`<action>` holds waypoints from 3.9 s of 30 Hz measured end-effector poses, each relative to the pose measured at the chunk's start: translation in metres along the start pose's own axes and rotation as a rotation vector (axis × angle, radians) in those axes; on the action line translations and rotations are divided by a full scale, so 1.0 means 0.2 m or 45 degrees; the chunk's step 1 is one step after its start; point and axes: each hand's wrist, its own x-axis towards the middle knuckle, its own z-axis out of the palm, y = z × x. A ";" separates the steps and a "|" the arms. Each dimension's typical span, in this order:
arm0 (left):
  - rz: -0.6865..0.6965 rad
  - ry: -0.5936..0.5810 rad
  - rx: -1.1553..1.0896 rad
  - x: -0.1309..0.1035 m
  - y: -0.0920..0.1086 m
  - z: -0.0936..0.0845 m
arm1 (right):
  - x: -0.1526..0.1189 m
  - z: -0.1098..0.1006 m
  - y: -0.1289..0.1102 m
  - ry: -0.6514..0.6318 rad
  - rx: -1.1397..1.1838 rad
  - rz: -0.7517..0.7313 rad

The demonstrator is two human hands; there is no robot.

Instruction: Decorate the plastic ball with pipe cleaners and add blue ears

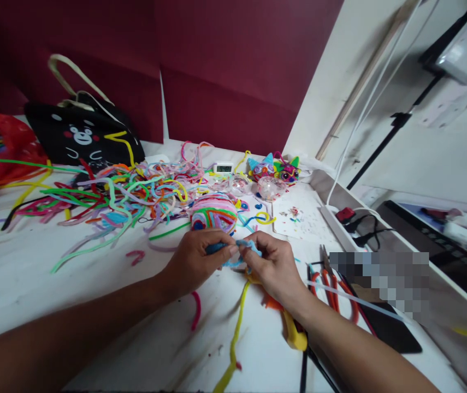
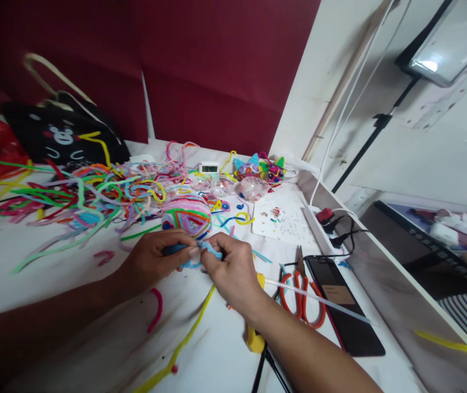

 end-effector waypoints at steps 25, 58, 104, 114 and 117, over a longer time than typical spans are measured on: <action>-0.425 -0.090 -0.854 0.03 0.00 0.01 | 0.04 -0.05 -0.10 0.099 0.547 0.197; -0.229 -0.148 -0.555 0.03 -0.04 -0.01 | 0.04 -0.02 -0.06 0.007 0.719 0.370; -0.306 -0.092 -0.463 0.03 -0.02 -0.01 | 0.06 -0.09 -0.06 -0.179 0.702 0.419; -0.273 -0.084 -0.512 0.03 -0.01 0.00 | 0.05 -0.07 -0.08 -0.132 0.818 0.446; -0.318 -0.110 -0.599 0.03 0.02 0.00 | 0.05 -0.06 -0.07 -0.140 0.796 0.427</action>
